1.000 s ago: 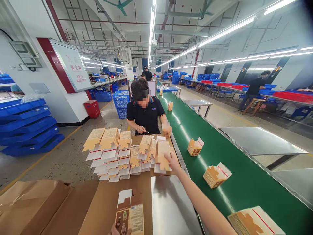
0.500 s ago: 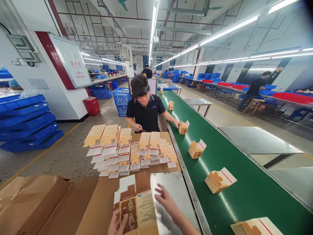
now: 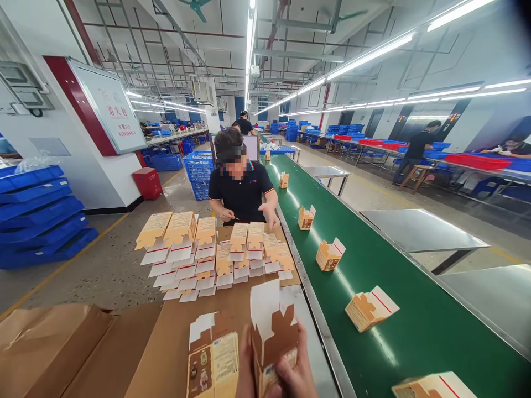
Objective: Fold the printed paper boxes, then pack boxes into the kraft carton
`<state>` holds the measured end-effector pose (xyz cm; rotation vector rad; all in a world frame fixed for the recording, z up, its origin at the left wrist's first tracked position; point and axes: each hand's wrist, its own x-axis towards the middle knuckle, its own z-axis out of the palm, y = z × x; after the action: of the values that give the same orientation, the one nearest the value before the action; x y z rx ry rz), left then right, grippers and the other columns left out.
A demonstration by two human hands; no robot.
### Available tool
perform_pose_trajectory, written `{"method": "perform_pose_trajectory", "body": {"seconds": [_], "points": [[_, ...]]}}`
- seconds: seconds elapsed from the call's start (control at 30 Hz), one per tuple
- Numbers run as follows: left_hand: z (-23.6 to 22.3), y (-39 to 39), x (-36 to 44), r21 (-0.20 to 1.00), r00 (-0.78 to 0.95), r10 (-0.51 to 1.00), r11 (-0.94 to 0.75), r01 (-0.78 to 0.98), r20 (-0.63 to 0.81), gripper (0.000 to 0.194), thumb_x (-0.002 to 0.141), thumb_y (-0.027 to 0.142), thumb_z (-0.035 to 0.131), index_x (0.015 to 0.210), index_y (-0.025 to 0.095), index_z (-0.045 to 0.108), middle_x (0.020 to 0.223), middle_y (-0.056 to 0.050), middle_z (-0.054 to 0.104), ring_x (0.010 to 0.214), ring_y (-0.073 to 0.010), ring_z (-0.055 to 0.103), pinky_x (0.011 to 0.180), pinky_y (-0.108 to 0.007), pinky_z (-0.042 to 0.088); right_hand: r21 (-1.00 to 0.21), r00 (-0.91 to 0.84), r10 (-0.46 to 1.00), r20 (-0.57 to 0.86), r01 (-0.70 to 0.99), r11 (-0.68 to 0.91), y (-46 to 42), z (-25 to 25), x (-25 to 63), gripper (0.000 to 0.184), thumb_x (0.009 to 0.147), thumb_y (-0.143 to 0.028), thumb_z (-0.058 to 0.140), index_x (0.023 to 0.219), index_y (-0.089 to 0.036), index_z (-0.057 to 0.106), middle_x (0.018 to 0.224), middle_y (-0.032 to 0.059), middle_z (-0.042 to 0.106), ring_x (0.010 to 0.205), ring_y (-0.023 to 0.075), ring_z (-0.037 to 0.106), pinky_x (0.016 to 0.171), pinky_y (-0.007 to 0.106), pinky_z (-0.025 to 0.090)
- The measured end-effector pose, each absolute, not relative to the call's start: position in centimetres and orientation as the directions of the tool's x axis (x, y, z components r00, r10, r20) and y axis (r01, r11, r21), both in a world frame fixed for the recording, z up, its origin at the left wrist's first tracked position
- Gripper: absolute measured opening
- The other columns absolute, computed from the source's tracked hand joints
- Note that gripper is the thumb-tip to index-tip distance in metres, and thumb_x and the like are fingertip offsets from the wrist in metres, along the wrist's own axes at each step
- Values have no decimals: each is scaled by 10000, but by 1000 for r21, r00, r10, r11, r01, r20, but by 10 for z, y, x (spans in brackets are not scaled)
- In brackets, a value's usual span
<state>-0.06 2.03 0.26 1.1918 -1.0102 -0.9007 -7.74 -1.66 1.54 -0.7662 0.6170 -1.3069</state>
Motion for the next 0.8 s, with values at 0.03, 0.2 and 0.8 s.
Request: {"method": "perform_pose_trajectory", "body": {"seconds": [0.03,0.2,0.8], "points": [[2,20,-1,978,359,-911,204,-32,202,771,743,644,490,1385,272,281,1399,-124,422,1349,-315,310,1102,-478,281,-795,153,-988,30,603,69,-16,17,-79,824,608,-547,745,1318,-303,406,1032,31,699,939,216,650,875,305,481],[8,16,3,919,421,-820,305,-251,387,424,798,591,448,1029,256,569,1349,-100,442,1253,-289,423,1049,-446,335,-769,163,-986,45,636,70,-10,15,-78,846,643,-642,660,1345,-300,332,1107,59,661,992,266,630,854,352,497],[10,9,0,946,428,-880,68,-316,206,351,843,387,393,553,223,500,1000,-89,569,932,-249,549,812,-378,420,-984,252,-952,175,51,-168,-18,-5,-112,341,866,-482,426,727,-209,574,1159,93,400,1000,245,511,842,349,457]]}}
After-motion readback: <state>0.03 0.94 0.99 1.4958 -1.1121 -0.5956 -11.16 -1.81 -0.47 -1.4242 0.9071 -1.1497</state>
